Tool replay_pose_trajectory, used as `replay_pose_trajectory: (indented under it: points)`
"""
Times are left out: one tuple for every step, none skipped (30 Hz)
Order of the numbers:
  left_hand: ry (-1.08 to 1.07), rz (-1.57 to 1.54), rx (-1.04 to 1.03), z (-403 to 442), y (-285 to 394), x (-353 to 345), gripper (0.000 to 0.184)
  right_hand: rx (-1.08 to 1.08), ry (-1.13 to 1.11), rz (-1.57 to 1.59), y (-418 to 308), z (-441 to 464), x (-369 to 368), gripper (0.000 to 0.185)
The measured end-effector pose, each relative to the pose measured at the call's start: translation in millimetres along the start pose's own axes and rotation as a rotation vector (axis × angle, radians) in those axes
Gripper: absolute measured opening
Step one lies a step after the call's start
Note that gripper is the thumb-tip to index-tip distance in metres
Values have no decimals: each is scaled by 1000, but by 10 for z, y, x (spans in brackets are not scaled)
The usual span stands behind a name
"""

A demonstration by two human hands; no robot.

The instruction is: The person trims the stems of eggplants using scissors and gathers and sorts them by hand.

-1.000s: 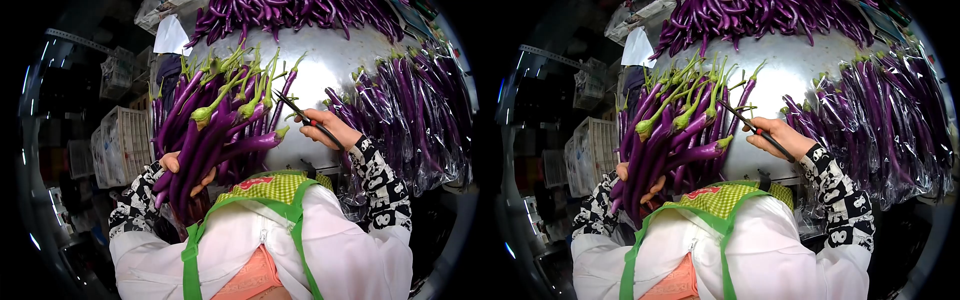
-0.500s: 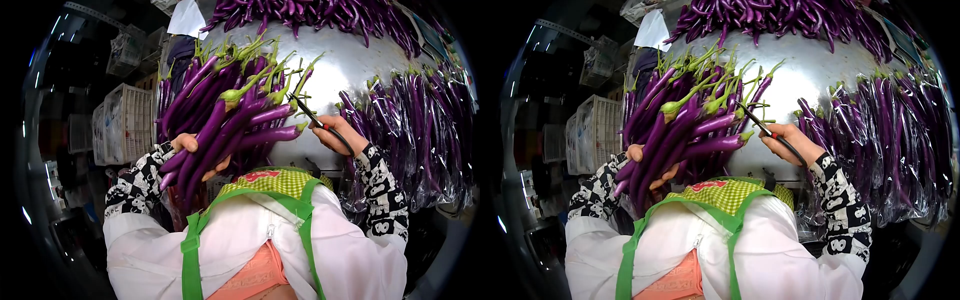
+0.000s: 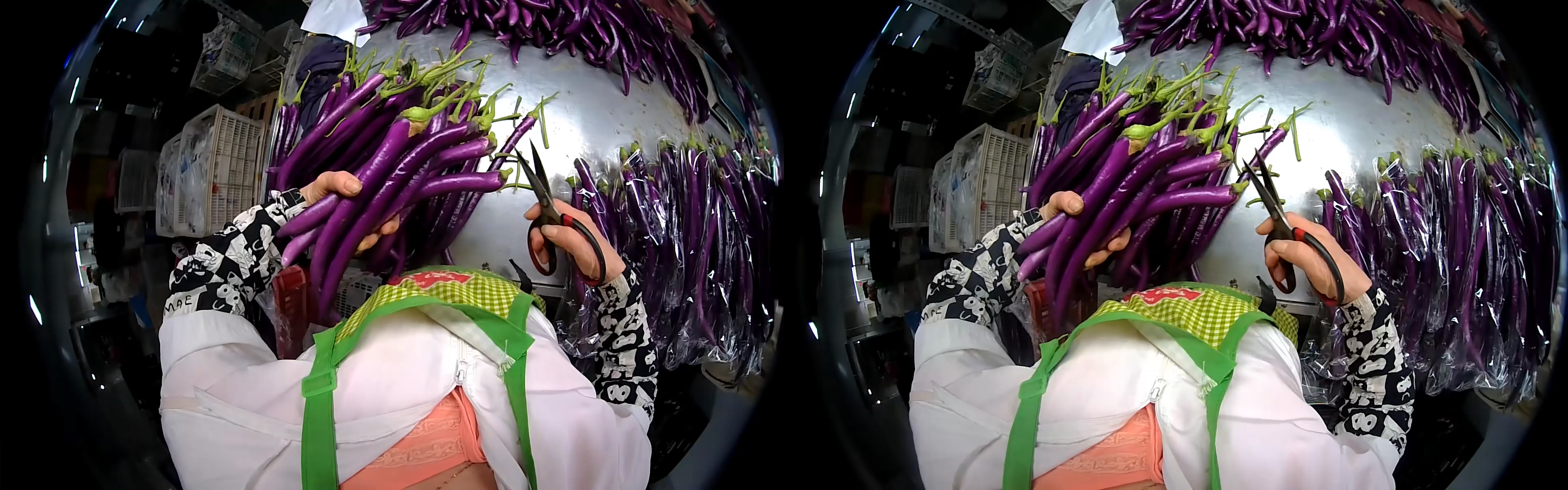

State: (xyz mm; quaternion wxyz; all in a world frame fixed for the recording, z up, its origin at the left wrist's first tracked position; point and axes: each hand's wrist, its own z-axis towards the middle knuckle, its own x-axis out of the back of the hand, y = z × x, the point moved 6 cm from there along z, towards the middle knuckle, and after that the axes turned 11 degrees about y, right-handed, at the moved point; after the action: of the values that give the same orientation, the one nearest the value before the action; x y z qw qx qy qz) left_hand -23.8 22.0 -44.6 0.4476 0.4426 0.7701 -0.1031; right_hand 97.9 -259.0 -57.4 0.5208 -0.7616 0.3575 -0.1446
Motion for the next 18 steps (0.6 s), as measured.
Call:
replay_pose_trajectory:
  points:
    - [26,-19,12,-6,7,-91,75,-31,-14,17,9,9,-14,28]
    - [51,-38,23,-13,12,-184,75,-61,-36,34,20,29,-45,28]
    - [21,-11,0,-25,16,-193,74,-51,-47,6,22,53,-45,29]
    - [48,-17,3,-54,4,-191,74,-47,-78,30,-9,60,-78,30]
    - [75,-23,6,-80,-1,-222,74,-47,-109,57,-1,93,-111,30]
    - [102,-28,8,-103,2,-253,74,-44,-119,81,12,117,-89,31]
    - [111,117,17,-115,23,-196,74,-34,-134,61,16,137,-89,31]
    - [113,264,24,-109,42,-139,75,-25,-145,40,-6,161,-115,32]
    - [78,193,30,-124,19,-107,78,-5,-142,9,-56,165,-149,33]
    - [73,196,70,-124,23,-89,80,-28,-132,-2,-67,180,-167,34]
    - [75,198,99,-120,28,-64,80,-29,-134,12,-87,188,-164,34]
    - [82,197,120,-124,17,-44,80,-27,-146,24,-95,188,-174,35]
    - [95,208,100,-135,29,-69,76,-15,-143,29,-99,182,-165,35]
    - [104,198,90,-142,47,-58,76,-2,-150,33,-110,187,-161,35]
    - [134,254,112,-152,59,-20,75,-17,-137,11,-116,186,-150,34]
    - [163,309,136,-162,62,17,74,7,-160,-4,-135,172,-147,33]
    - [205,301,169,-170,50,33,72,36,-152,-23,-129,175,-158,33]
    - [210,300,175,-152,53,30,72,67,-136,-44,-127,174,-154,33]
